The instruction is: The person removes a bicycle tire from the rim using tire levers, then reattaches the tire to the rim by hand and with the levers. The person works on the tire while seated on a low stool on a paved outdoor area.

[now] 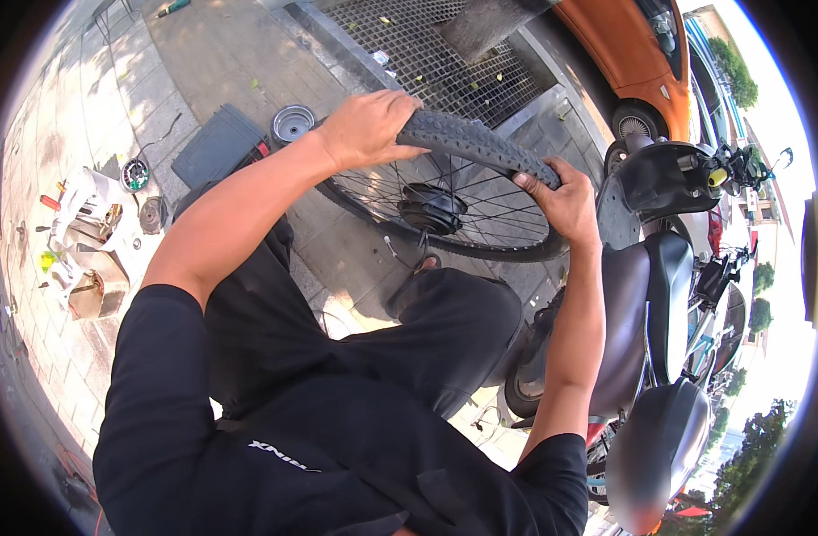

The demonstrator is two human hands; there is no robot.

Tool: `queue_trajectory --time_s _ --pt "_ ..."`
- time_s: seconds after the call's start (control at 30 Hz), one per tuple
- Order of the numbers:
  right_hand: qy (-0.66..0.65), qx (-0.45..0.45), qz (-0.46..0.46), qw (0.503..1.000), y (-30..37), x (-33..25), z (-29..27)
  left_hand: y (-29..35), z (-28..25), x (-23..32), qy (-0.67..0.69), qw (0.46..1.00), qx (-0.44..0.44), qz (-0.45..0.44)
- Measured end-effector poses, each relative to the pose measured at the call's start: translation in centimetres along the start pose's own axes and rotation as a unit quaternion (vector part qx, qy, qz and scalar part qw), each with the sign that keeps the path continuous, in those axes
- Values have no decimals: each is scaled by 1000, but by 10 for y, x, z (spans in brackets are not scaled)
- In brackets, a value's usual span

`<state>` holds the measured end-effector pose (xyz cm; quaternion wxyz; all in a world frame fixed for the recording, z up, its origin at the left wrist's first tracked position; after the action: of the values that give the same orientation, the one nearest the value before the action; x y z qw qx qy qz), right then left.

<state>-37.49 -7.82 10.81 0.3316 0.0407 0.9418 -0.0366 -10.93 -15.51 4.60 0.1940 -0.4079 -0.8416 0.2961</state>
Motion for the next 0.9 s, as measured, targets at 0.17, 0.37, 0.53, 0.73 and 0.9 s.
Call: queue_trajectory --time_s 0.17,0.37,0.53,0.73,0.9 --pt "59 -12 -119 991 -6 -21 22 -3 -2 -3 -6 999 -4 41" --pt "29 68 -162 984 -24 -10 35 -10 14 -14 -32 998 -54 -31" --pt "-24 127 -97 987 -26 14 37 -23 4 1 -65 995 39 -68" --pt "-85 162 -12 983 -20 61 33 -40 8 15 -37 995 80 -54" --pt "-138 114 68 981 -11 84 26 -60 17 28 4 996 80 -45"
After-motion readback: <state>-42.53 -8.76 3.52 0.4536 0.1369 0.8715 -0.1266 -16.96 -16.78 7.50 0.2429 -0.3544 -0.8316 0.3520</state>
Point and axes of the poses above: each hand's wrist, its own y-axis away from the middle knuckle, its own z-axis out of the palm, x = y × z, the point moved 10 cm from there along -y, towards the middle knuckle, and after that the axes turned 15 degrees about -y, right-handed, at the moved point
